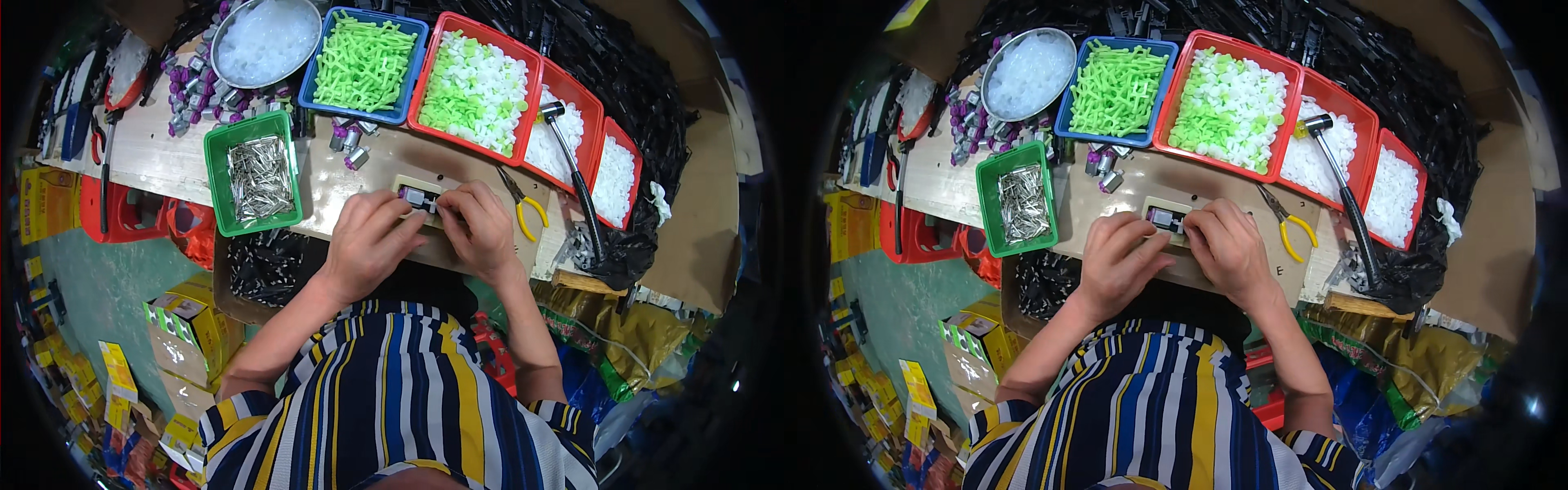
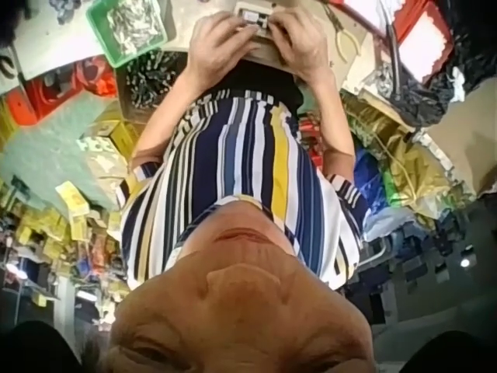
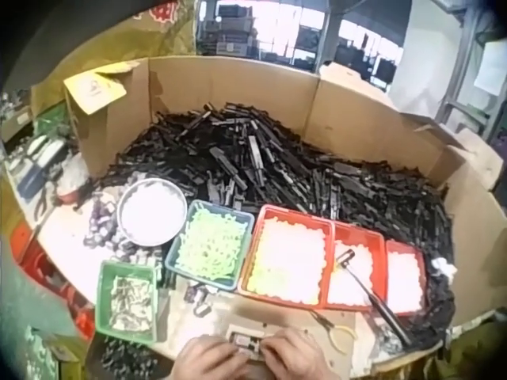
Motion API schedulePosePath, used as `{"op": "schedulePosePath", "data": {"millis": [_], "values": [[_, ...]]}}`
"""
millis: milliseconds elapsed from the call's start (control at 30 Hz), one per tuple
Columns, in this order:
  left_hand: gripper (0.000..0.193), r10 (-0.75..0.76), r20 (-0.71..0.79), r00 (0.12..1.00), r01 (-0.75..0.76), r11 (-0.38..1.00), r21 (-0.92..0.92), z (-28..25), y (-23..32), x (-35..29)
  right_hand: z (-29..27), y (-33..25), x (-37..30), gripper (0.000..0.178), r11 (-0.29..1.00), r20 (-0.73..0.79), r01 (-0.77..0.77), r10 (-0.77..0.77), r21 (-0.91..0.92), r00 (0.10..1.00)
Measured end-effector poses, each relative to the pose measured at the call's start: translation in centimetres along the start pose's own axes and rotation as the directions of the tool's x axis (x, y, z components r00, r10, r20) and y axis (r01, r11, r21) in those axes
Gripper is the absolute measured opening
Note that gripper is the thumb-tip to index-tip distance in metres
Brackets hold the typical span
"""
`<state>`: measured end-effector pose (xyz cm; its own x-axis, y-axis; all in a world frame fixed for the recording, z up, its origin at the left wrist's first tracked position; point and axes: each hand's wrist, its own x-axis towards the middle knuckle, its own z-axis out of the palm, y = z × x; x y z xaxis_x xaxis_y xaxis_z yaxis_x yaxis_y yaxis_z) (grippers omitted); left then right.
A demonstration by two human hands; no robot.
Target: Assembling small plastic components onto a base plate using pliers and manual precision.
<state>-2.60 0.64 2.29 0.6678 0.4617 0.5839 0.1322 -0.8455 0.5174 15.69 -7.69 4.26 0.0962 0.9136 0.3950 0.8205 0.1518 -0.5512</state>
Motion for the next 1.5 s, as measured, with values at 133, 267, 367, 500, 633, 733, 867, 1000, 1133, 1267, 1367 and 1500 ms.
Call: {"op": "schedulePosePath", "data": {"millis": [133,267,367,500,633,733,867,1000,1133,1267,1367,1500], "values": [[0.045,0.04,0.01,0.999,-0.04,0.999,0.032,0.7,0.1,-0.5,0.2,-0.1,0.2,0.021,1.0,0.004,-0.018,0.018,0.021,1.0],[0.046,0.042,0.018,0.999,-0.043,0.998,0.043,1.2,-0.1,-0.4,0.2,0.1,0.3,0.021,1.0,0.023,0.009,-0.009,0.0,1.0],[0.049,0.05,0.026,0.998,-0.051,0.998,0.048,1.5,-0.3,-0.5,0.2,0.1,0.3,0.02,0.999,0.017,0.037,-0.037,-0.009,0.999],[0.05,0.061,0.033,0.998,-0.063,0.996,0.067,1.8,-0.4,-0.6,0.1,0.1,0.3,0.02,1.0,0.027,0.005,-0.005,-0.012,1.0],[0.049,0.067,0.039,0.997,-0.07,0.995,0.074,1.8,-0.4,-0.6,0.2,0.2,0.3,0.02,1.0,0.031,0.005,-0.004,-0.007,1.0],[0.049,0.073,0.029,0.997,-0.075,0.994,0.077,1.9,-0.5,-0.6,0.2,0.2,0.5,0.021,1.0,0.045,0.01,-0.009,-0.013,0.999],[0.047,0.071,0.041,0.997,-0.074,0.995,0.071,1.9,-0.4,-0.5,0.0,0.2,0.9,0.022,0.998,0.064,0.04,-0.037,-0.049,0.997],[0.045,0.069,0.052,0.996,-0.073,0.995,0.07,1.9,-0.3,-0.2,0.0,0.2,1.0,0.023,0.999,0.092,0.018,-0.015,-0.036,0.996],[0.043,0.041,0.061,0.997,-0.044,0.998,0.043,1.9,-0.1,0.1,-0.1,0.4,0.8,0.023,1.0,0.096,-0.015,0.014,0.011,0.995],[0.041,0.028,0.053,0.998,-0.029,0.999,0.018,1.9,0.0,0.1,0.0,0.3,0.5,0.023,0.995,0.074,-0.074,0.069,0.063,0.995],[0.041,0.017,0.049,0.999,-0.018,1.0,0.018,1.8,-0.1,0.1,-0.5,-0.3,0.8,0.02,0.977,0.091,-0.174,0.164,0.12,0.982],[0.04,0.017,0.058,0.998,-0.018,0.999,0.029,1.8,-0.1,0.3,-0.4,0.1,0.7,0.018,0.972,0.096,-0.179,0.166,0.15,0.981]]}}
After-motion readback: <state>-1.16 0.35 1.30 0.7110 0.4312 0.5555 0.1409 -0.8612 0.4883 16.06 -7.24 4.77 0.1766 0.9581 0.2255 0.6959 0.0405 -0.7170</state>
